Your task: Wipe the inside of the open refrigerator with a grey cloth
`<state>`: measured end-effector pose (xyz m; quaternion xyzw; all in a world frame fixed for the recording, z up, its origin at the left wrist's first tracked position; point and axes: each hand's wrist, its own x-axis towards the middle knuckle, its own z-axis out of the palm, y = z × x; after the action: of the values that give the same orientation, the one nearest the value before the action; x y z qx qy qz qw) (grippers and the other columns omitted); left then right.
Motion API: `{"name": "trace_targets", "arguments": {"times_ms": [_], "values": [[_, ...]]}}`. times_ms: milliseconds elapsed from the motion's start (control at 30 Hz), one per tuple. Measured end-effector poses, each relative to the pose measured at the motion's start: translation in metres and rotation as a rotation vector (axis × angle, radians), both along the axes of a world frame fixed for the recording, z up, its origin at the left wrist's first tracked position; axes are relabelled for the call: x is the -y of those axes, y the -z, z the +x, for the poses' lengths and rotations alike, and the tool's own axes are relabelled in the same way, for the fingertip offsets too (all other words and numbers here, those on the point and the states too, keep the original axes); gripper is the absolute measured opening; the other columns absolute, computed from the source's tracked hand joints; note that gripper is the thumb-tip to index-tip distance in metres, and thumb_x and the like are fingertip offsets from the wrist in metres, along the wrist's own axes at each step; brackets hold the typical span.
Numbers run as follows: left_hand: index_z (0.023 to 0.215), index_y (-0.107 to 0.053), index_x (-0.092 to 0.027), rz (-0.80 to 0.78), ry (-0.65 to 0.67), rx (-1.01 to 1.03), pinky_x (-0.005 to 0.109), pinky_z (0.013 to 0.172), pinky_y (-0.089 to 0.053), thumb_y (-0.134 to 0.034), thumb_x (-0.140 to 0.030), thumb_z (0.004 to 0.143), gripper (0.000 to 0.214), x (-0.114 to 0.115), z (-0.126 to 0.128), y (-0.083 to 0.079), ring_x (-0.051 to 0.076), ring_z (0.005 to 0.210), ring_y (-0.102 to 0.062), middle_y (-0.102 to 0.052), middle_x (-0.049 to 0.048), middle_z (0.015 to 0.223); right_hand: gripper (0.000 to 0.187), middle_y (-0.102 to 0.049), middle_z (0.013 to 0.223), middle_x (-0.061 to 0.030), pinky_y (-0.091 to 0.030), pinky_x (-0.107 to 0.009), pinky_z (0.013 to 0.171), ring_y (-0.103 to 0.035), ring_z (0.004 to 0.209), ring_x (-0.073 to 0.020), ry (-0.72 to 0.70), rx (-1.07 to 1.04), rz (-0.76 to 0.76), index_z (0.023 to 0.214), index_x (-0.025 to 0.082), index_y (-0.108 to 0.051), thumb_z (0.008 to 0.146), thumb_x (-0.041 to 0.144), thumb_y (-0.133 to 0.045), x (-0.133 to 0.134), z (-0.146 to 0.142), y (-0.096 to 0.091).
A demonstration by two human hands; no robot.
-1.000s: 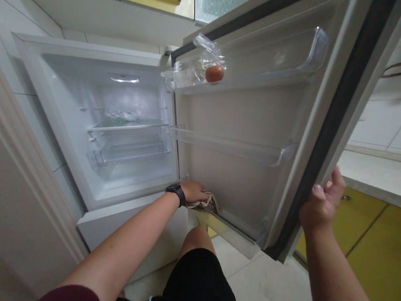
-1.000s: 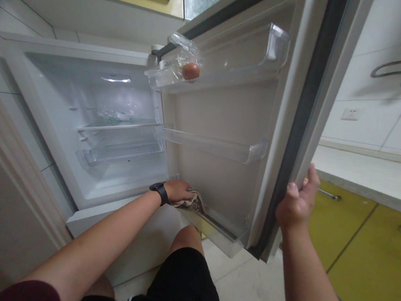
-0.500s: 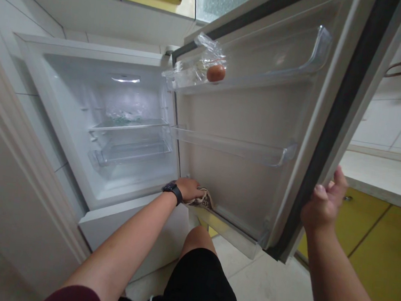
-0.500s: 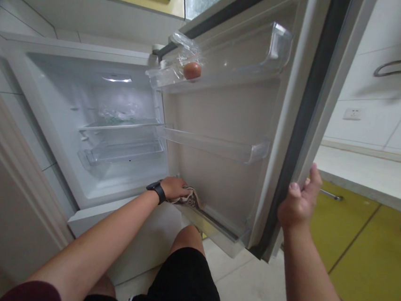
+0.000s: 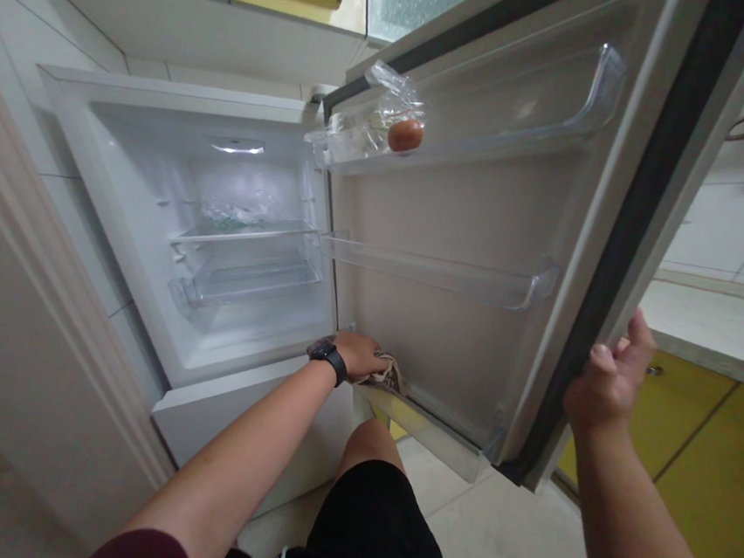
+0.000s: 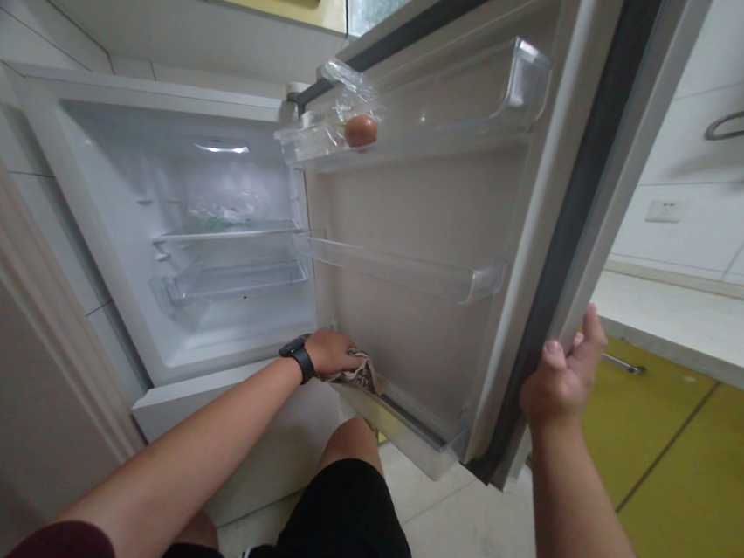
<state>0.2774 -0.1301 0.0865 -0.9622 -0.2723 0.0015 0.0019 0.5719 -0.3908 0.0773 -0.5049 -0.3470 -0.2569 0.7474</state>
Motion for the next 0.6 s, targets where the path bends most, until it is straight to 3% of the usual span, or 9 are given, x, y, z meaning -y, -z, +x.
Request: {"name": "trace_targets", "arguments": {"times_ms": [267, 500, 600], "values": [[0.104, -0.083, -0.024, -0.058, 0.034, -0.085, 0.040, 0.082, -0.056, -0.046, -0.072, 0.086, 0.063, 0.023, 0.019, -0.007, 0.035, 0.105, -0.077, -0.083, 0.0152, 0.115, 0.088, -0.068, 0.136, -0.0115, -0.043, -0.067, 0.117, -0.068, 0.122, -0.0338, -0.020, -0.006, 0.027, 0.162, 0.030, -0.044, 0.079, 0.053, -0.063, 0.000, -0.005, -0.001], [0.106, -0.084, -0.027, -0.138, 0.154, -0.129, 0.040, 0.078, -0.056, -0.049, -0.076, 0.081, 0.066, 0.079, 0.048, -0.012, 0.036, 0.108, -0.076, -0.083, 0.0148, 0.120, 0.088, -0.068, 0.134, -0.0112, -0.044, -0.068, 0.116, -0.069, 0.121, -0.0347, -0.043, 0.009, 0.057, 0.160, 0.033, -0.045, 0.078, 0.056, -0.065, -0.002, -0.005, -0.002], [0.105, -0.084, -0.025, -0.155, 0.133, -0.107, 0.041, 0.077, -0.055, -0.050, -0.076, 0.081, 0.066, 0.098, 0.053, -0.012, 0.037, 0.108, -0.076, -0.082, 0.0164, 0.120, 0.087, -0.070, 0.130, -0.0104, -0.048, -0.067, 0.112, -0.071, 0.115, -0.0331, 0.012, 0.005, 0.018, 0.161, 0.032, -0.044, 0.080, 0.058, -0.062, -0.001, -0.005, -0.001]]}}
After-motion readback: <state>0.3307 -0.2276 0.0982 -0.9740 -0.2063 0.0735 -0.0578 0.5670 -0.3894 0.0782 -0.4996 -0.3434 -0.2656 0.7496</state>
